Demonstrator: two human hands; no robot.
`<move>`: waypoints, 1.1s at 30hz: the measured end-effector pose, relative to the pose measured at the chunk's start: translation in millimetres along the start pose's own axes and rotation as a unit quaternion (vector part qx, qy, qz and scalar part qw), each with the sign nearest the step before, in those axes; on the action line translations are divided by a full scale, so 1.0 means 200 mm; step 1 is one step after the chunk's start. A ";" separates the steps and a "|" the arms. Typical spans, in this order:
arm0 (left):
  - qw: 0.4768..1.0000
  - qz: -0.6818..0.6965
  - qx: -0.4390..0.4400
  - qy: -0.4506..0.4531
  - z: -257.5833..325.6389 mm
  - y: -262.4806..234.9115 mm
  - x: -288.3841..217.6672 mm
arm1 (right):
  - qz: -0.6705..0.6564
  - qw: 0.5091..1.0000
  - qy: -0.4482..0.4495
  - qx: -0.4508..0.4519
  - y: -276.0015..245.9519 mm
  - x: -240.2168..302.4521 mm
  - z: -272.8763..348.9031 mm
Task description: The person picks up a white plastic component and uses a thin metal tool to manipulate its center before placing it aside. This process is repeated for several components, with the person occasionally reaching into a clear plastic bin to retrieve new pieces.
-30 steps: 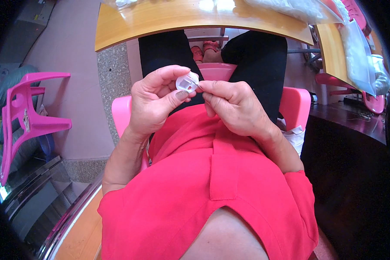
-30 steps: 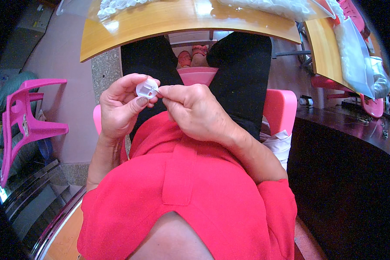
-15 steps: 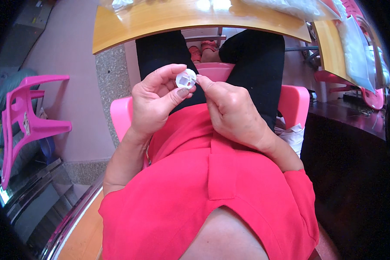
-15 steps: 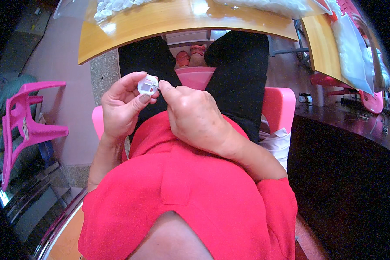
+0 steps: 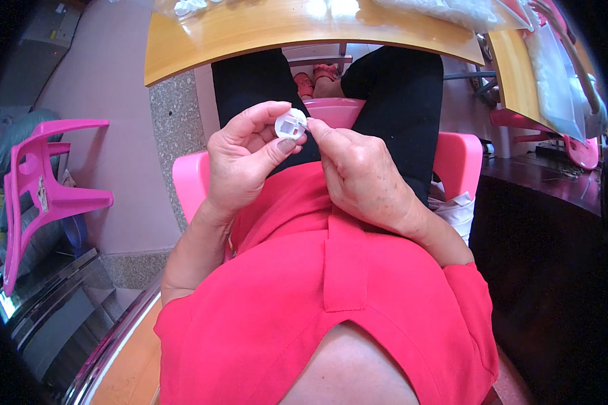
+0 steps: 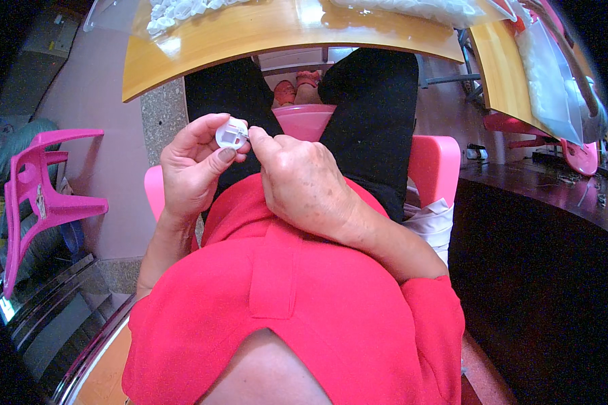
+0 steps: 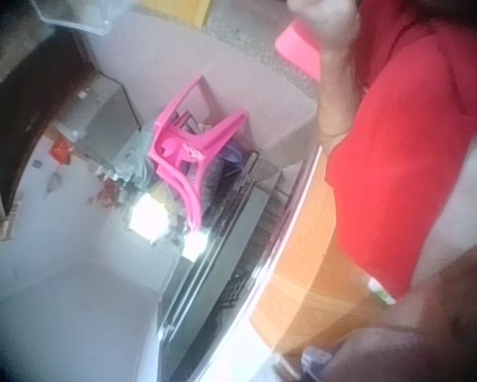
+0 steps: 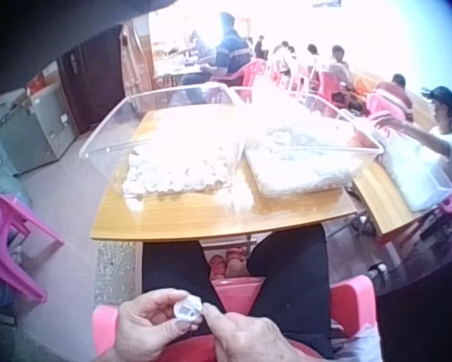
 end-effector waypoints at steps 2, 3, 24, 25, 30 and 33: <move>1.000 0.000 0.000 0.004 0.00 0.00 0.00 | -0.001 1.000 -0.001 -0.002 0.00 0.00 0.00; 1.000 0.000 0.000 0.004 0.00 0.00 0.00 | 0.002 1.000 -0.001 -0.002 0.00 0.00 0.00; 0.990 -0.133 0.049 0.007 0.01 0.03 0.00 | -0.016 0.989 0.023 0.145 -0.05 -0.04 -0.02; 0.989 -0.135 0.052 0.000 0.01 0.03 0.00 | -0.011 0.987 0.020 0.156 -0.05 -0.04 -0.02; 0.986 -0.155 0.070 -0.004 0.01 0.03 0.02 | 0.004 0.979 0.031 0.201 -0.07 -0.04 -0.02; 0.985 -0.153 0.072 -0.031 0.01 0.02 0.04 | 0.027 0.980 0.044 0.195 -0.06 -0.04 -0.02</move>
Point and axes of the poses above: each hand's wrist, its own z-axis away from the middle knuckle, its own y-axis out of the palm, x = y × z, the point moved 3 cm from there along -z, towards the middle knuckle, and after that the axes turned 8 degrees about x, right-handed, at the moved point
